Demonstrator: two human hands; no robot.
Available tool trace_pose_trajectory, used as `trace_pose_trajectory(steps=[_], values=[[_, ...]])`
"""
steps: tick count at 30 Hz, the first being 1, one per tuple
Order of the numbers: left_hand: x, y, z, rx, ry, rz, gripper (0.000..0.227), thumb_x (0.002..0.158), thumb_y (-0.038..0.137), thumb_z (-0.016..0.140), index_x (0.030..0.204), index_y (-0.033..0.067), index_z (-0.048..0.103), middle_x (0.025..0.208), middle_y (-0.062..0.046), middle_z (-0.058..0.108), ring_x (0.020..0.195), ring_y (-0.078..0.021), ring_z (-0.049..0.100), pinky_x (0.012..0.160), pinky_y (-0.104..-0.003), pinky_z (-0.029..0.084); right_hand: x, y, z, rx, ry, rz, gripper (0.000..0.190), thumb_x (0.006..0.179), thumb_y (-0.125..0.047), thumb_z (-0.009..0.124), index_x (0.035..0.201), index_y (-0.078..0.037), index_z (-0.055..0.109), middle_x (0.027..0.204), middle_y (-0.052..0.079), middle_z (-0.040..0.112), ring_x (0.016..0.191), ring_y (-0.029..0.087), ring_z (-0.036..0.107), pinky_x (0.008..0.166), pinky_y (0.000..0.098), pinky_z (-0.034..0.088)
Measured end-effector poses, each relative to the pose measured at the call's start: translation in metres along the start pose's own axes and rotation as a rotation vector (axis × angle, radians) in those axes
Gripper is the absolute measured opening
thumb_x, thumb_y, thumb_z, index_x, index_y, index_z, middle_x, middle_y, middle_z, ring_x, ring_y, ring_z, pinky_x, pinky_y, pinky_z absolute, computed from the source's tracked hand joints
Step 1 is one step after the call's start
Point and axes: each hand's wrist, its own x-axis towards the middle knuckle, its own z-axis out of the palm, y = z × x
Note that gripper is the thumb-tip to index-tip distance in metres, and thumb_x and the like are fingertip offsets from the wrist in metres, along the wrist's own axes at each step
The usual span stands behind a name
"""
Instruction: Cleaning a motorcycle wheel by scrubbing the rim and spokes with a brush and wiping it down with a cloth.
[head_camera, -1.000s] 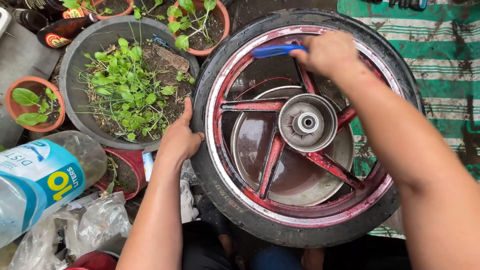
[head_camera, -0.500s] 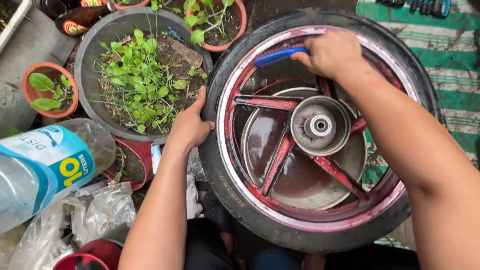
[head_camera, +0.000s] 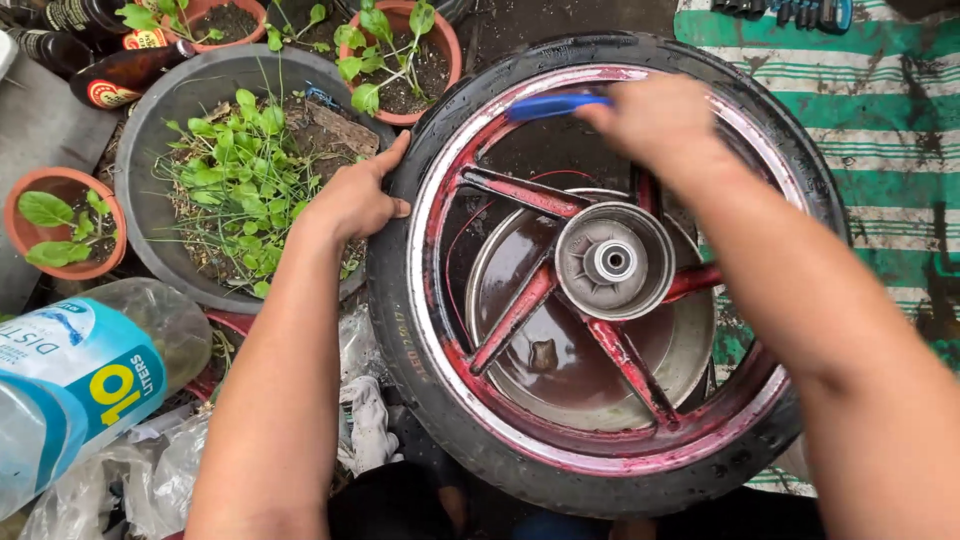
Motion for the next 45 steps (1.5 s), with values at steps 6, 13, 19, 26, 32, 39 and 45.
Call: trace_pose_trajectory(steps=[6,13,19,26,32,39,45], values=[[0.033,0.0,0.003,-0.047,0.193,0.092,0.084,0.106,0.023,0.069,0.178,0.0403,0.029,0.171,-0.02,0.048,0.162,-0.0424,0.037,0.13,-0.055,0.033,-0.028,0.055,0.0,0.022,-0.126,0.217,0.093,0.122,-0.087,0.037,0.122,-0.008,0.086,0.124,0.025,0.083,0.118,0.048,0.078,0.089,0.059,0.064],[0.044,0.001,0.055,-0.122,0.761,0.029,0.083,0.106,0.059,0.074,0.169,0.0148,0.043,0.168,-0.012,0.055,0.149,-0.0418,0.053,0.113,-0.072,0.042,-0.151,0.127,0.013,0.248,-0.338,0.566,0.079,0.122,-0.07,0.043,0.145,0.0,0.07,0.144,0.033,0.074,0.13,0.056,0.069,0.103,0.0657,0.057],[-0.038,-0.013,0.077,-0.185,0.681,-0.005,0.064,0.108,0.044,0.059,0.165,0.0148,0.051,0.157,-0.018,0.059,0.141,-0.0451,0.057,0.113,-0.066,0.046,-0.267,0.133,0.044,0.922,-0.136,0.527,0.033,0.103,-0.018,0.062,0.134,-0.01,0.072,0.077,0.02,0.072,0.059,0.035,0.068,0.061,0.0494,0.053],[-0.144,0.006,0.102,-0.115,0.443,0.002,0.065,0.109,0.045,0.065,0.165,0.0155,0.053,0.164,-0.023,0.052,0.152,-0.0457,0.051,0.125,-0.062,0.041,-0.272,0.12,0.066,0.934,0.013,0.402,0.048,0.099,-0.024,0.066,0.144,-0.012,0.075,0.097,0.021,0.077,0.087,0.039,0.07,0.078,0.0522,0.055],[-0.191,0.005,0.136,-0.168,0.58,0.181,0.064,0.107,0.038,0.068,0.162,0.0074,0.058,0.161,-0.029,0.055,0.15,-0.0532,0.052,0.123,-0.064,0.042,-0.276,0.099,0.051,0.95,0.066,0.308,0.056,0.105,-0.029,0.074,0.158,-0.013,0.069,0.12,0.027,0.079,0.108,0.045,0.076,0.097,0.0555,0.058],[-0.154,-0.003,0.118,-0.205,0.628,0.271,0.069,0.106,0.029,0.074,0.164,-0.0023,0.054,0.163,-0.037,0.049,0.154,-0.0575,0.046,0.125,-0.067,0.038,-0.273,0.11,0.058,0.856,0.099,0.389,0.054,0.112,-0.043,0.067,0.155,-0.01,0.072,0.136,0.031,0.076,0.133,0.052,0.067,0.11,0.0603,0.052],[-0.132,-0.014,0.116,-0.201,0.549,0.34,0.067,0.107,0.043,0.071,0.158,0.001,0.061,0.155,-0.035,0.06,0.15,-0.0544,0.053,0.125,-0.063,0.04,-0.308,0.11,0.028,0.751,0.042,0.437,0.052,0.113,-0.04,0.063,0.16,-0.02,0.069,0.135,0.032,0.077,0.133,0.054,0.066,0.112,0.0635,0.053]])
